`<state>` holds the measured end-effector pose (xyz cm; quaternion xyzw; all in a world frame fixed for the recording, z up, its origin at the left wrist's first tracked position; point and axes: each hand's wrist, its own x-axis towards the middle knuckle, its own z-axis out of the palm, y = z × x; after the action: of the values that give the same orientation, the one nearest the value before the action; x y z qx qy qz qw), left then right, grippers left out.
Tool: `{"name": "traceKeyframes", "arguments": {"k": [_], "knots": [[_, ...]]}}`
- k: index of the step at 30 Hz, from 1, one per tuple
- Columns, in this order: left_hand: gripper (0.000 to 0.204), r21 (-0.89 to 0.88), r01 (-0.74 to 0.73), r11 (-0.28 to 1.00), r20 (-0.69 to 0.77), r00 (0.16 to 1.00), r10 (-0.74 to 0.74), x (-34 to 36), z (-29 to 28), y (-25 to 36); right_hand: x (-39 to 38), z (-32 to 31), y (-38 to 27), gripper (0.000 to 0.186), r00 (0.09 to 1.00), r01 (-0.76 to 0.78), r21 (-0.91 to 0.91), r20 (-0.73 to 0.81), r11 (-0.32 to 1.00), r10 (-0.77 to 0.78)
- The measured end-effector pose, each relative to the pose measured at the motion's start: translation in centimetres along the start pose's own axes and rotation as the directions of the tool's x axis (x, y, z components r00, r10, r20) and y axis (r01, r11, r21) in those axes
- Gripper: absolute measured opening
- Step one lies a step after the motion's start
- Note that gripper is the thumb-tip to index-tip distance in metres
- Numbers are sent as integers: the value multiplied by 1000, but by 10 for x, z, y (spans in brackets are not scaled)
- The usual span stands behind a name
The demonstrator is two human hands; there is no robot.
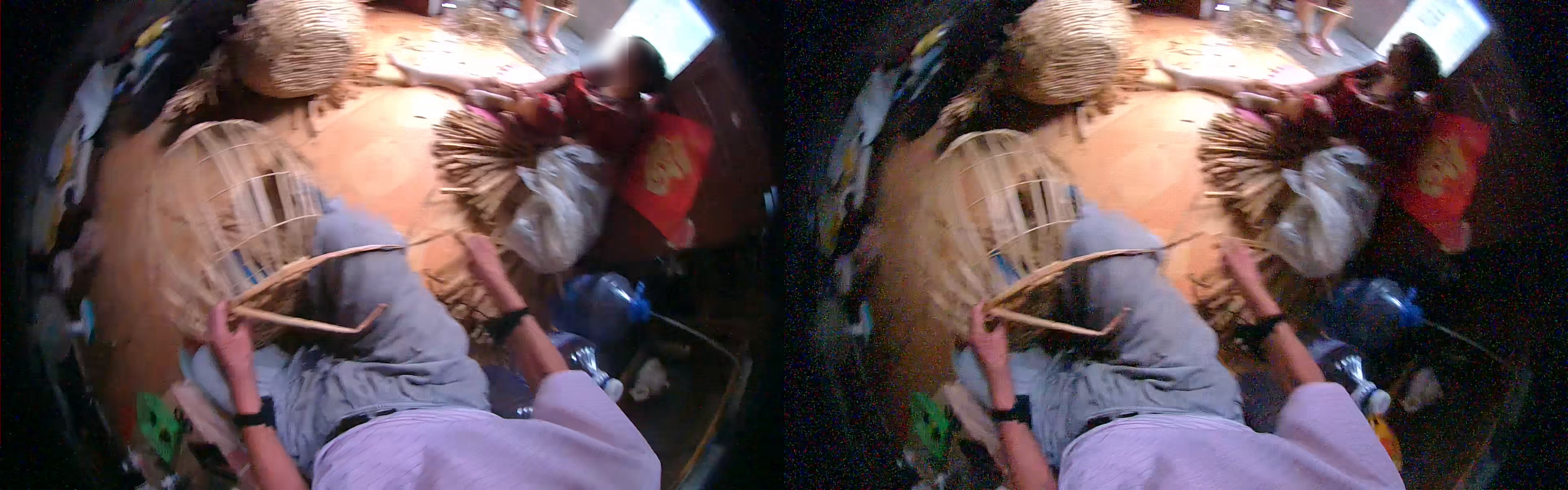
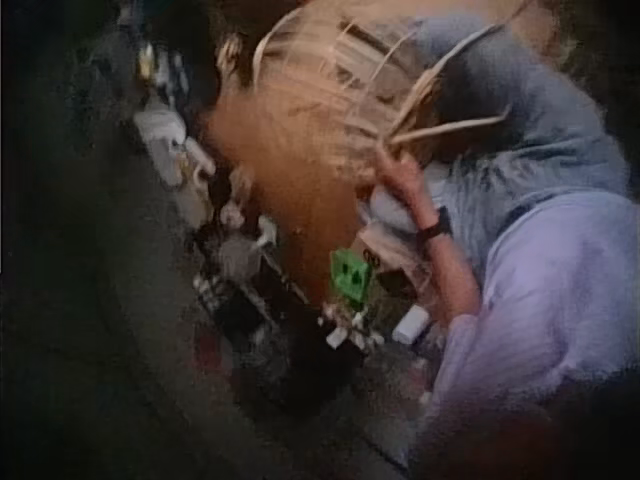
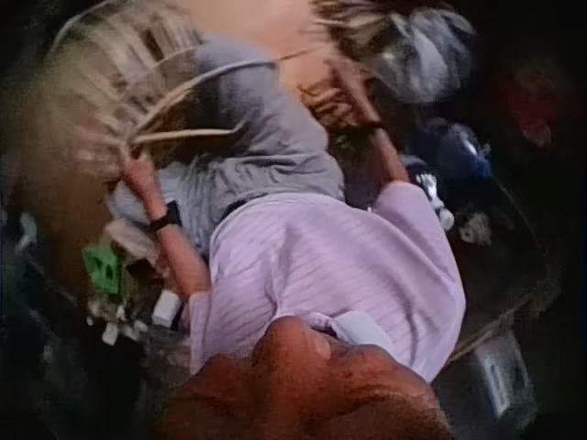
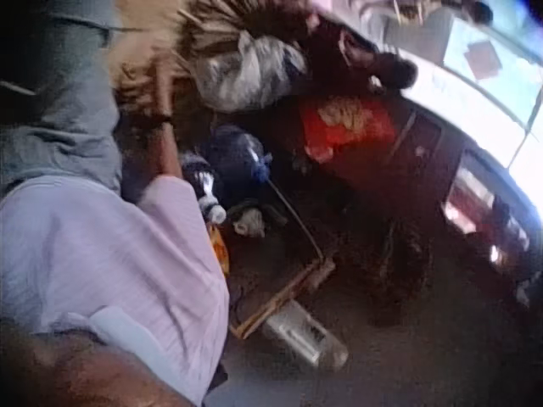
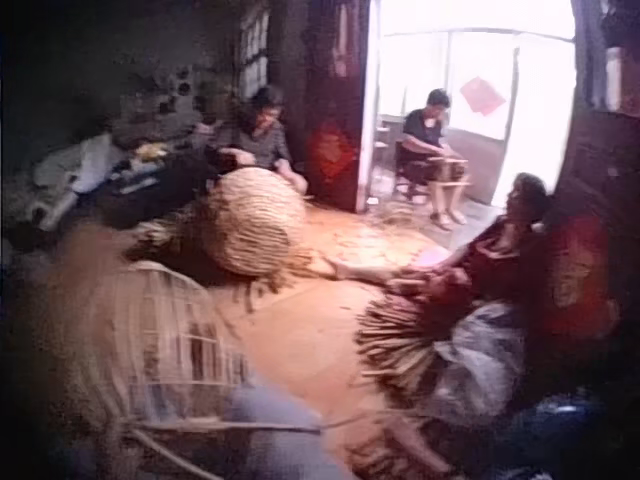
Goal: The person is weaving a wicker or bamboo basket using long strips of material.
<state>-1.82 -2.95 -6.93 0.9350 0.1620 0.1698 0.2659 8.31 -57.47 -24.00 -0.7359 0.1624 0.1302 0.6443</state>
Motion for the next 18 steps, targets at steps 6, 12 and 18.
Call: {"name": "traceKeyframes", "arguments": {"k": [6,12,18], "knots": [[49,71,-117,991,177,979,103,10,-50,71,-61,23,-187,12,879,447,305,-322,841,-351],[35,130,-128,983,-122,982,144,10,-75,104,-118,123,-276,19,747,648,61,142,759,-650],[33,-27,-170,985,50,984,171,26,-43,88,-124,247,-275,36,568,754,-48,549,655,-613]]}}
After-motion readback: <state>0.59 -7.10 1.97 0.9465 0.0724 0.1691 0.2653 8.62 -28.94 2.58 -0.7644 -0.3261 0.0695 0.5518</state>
